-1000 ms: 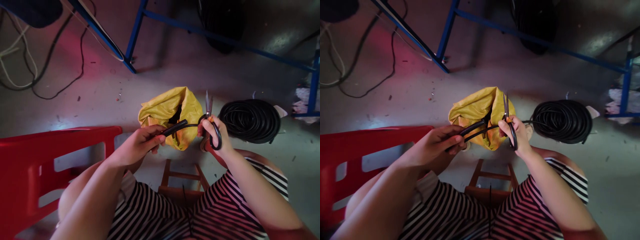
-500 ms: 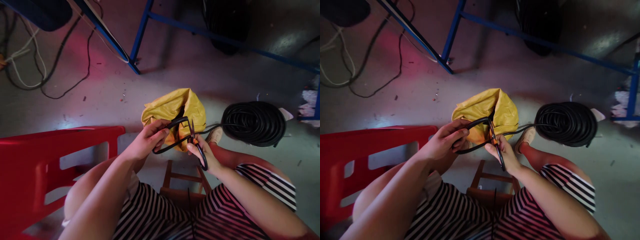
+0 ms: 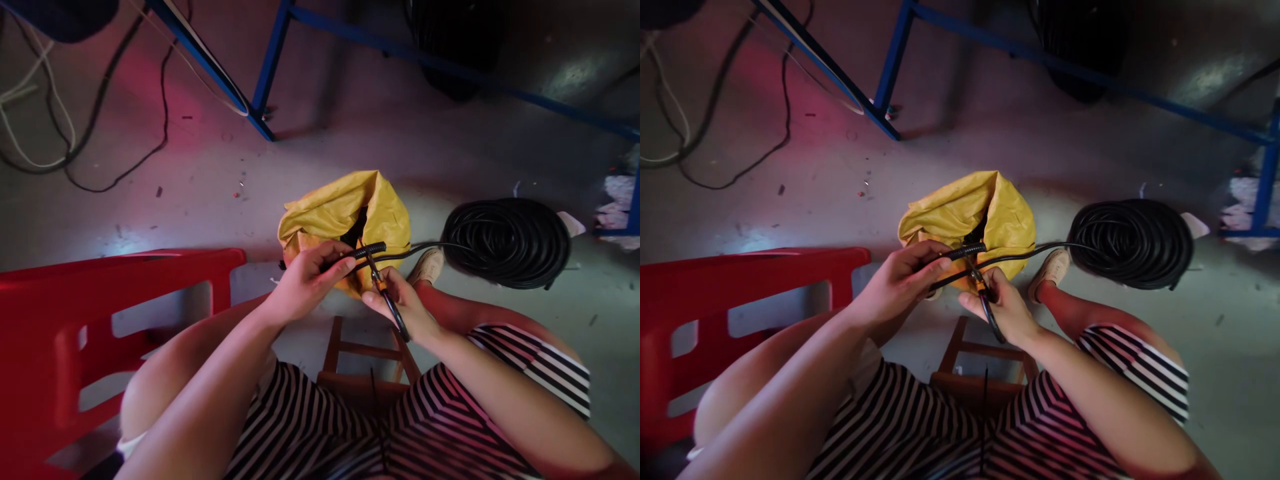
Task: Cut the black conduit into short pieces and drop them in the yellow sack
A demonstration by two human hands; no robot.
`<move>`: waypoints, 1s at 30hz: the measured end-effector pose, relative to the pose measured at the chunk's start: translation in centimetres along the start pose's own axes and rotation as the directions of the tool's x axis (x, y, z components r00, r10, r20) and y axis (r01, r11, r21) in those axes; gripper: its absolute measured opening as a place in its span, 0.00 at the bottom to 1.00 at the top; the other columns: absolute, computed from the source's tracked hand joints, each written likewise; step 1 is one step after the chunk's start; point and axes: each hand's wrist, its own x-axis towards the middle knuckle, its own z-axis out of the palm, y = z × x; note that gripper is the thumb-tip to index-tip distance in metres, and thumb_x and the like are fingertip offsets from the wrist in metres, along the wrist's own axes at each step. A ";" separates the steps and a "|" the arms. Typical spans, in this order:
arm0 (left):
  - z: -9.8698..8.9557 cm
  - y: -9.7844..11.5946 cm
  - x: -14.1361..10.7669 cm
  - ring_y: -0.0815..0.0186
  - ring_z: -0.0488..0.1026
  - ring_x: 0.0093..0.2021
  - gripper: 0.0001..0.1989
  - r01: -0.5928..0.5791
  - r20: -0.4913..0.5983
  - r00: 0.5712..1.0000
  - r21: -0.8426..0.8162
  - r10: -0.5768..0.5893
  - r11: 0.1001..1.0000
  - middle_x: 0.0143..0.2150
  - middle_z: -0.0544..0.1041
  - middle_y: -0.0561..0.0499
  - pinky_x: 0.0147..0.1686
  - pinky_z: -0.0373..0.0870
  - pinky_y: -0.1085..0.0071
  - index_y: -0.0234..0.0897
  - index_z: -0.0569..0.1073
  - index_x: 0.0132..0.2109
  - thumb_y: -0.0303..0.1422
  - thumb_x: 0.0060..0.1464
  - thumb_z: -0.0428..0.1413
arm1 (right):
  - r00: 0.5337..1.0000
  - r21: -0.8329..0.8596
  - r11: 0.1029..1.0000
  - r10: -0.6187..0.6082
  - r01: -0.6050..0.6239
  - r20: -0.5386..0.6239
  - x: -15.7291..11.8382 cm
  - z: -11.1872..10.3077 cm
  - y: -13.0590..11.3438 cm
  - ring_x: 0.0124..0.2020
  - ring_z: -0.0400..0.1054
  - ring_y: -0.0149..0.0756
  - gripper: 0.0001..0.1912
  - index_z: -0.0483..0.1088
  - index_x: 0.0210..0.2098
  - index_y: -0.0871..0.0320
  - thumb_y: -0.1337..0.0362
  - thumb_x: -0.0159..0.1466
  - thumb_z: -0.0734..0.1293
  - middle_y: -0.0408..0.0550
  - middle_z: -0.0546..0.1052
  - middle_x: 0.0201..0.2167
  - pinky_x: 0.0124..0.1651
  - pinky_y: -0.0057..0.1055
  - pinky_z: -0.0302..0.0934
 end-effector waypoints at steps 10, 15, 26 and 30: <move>0.0 -0.2 0.4 0.73 0.62 0.24 0.15 0.066 0.049 0.997 -0.120 -0.061 0.991 0.30 0.68 0.56 0.23 0.63 0.76 0.36 0.74 0.46 0.44 0.64 0.60 | 1.000 -0.015 1.000 -0.005 0.005 -0.015 0.7 0.2 -0.7 0.33 0.57 0.33 0.27 0.61 0.37 0.53 0.41 0.61 0.74 0.39 0.64 0.32 0.39 0.32 0.53; 0.1 -0.2 0.5 0.73 0.61 0.24 0.16 0.028 0.015 1.000 -0.059 -0.027 0.998 0.31 0.71 0.54 0.21 0.58 0.76 0.36 0.76 0.47 0.45 0.64 0.59 | 1.000 -0.040 0.999 -0.007 0.007 -0.014 0.6 0.1 -0.7 0.33 0.56 0.33 0.26 0.60 0.37 0.54 0.42 0.61 0.74 0.39 0.63 0.32 0.39 0.33 0.52; 0.4 -0.3 0.6 0.68 0.71 0.32 0.16 -0.060 -0.030 0.998 0.030 0.061 0.998 0.36 0.77 0.50 0.23 0.62 0.76 0.35 0.78 0.45 0.44 0.63 0.60 | 1.000 -0.070 0.997 -0.017 0.016 -0.015 0.5 0.1 -0.5 0.34 0.57 0.34 0.26 0.60 0.38 0.53 0.42 0.61 0.74 0.39 0.65 0.33 0.39 0.32 0.55; 0.5 -0.6 0.5 0.69 0.70 0.30 0.17 -0.023 -0.028 0.999 -0.032 0.023 0.999 0.37 0.77 0.49 0.21 0.58 0.76 0.36 0.77 0.47 0.46 0.64 0.60 | 0.999 -0.119 0.993 -0.031 0.026 -0.037 0.4 0.0 -0.5 0.34 0.58 0.34 0.25 0.61 0.38 0.53 0.43 0.61 0.75 0.39 0.66 0.34 0.40 0.33 0.55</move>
